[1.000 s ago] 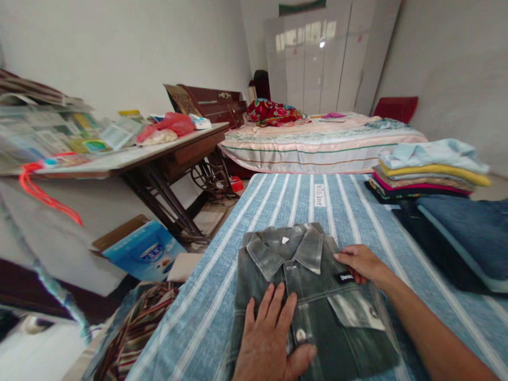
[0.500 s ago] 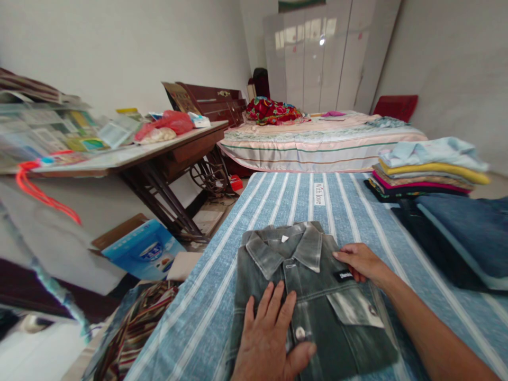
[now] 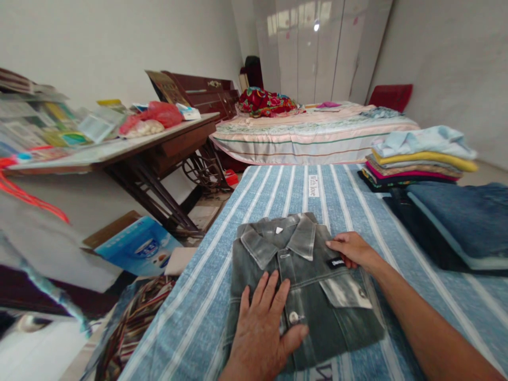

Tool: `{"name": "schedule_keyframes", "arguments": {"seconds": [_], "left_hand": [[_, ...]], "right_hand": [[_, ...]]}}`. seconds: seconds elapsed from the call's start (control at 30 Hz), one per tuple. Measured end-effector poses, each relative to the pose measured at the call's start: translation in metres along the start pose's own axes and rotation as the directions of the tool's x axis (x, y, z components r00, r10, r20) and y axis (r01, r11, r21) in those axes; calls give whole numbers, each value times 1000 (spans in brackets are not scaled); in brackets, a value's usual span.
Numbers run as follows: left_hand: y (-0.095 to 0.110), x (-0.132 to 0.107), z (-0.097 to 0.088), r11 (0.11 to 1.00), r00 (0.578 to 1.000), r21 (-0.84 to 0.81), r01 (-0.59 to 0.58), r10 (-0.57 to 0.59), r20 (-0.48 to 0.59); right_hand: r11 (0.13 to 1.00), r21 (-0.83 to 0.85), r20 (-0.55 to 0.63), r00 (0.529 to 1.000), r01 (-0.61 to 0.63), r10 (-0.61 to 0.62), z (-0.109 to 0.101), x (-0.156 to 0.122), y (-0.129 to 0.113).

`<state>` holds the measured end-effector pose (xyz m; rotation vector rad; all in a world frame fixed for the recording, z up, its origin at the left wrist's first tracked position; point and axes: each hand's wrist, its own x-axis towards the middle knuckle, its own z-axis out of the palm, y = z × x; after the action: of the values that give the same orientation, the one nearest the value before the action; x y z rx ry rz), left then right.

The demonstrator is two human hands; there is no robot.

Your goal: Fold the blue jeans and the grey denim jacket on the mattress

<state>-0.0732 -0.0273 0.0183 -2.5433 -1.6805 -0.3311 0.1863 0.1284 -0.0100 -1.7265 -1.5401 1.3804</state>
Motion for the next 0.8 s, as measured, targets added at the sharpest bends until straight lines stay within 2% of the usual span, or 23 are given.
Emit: {"name": "schedule_keyframes", "arguments": {"seconds": [0.43, 0.8], "left_hand": [[4, 1, -5, 997, 991, -47, 64, -58, 118], [3, -2, -16, 990, 1000, -140, 20, -17, 19]], "right_hand": [[1000, -6, -3, 1000, 6, -6, -2, -2, -1], [1000, -2, -11, 1000, 3, -3, -2, -5, -1]]}}
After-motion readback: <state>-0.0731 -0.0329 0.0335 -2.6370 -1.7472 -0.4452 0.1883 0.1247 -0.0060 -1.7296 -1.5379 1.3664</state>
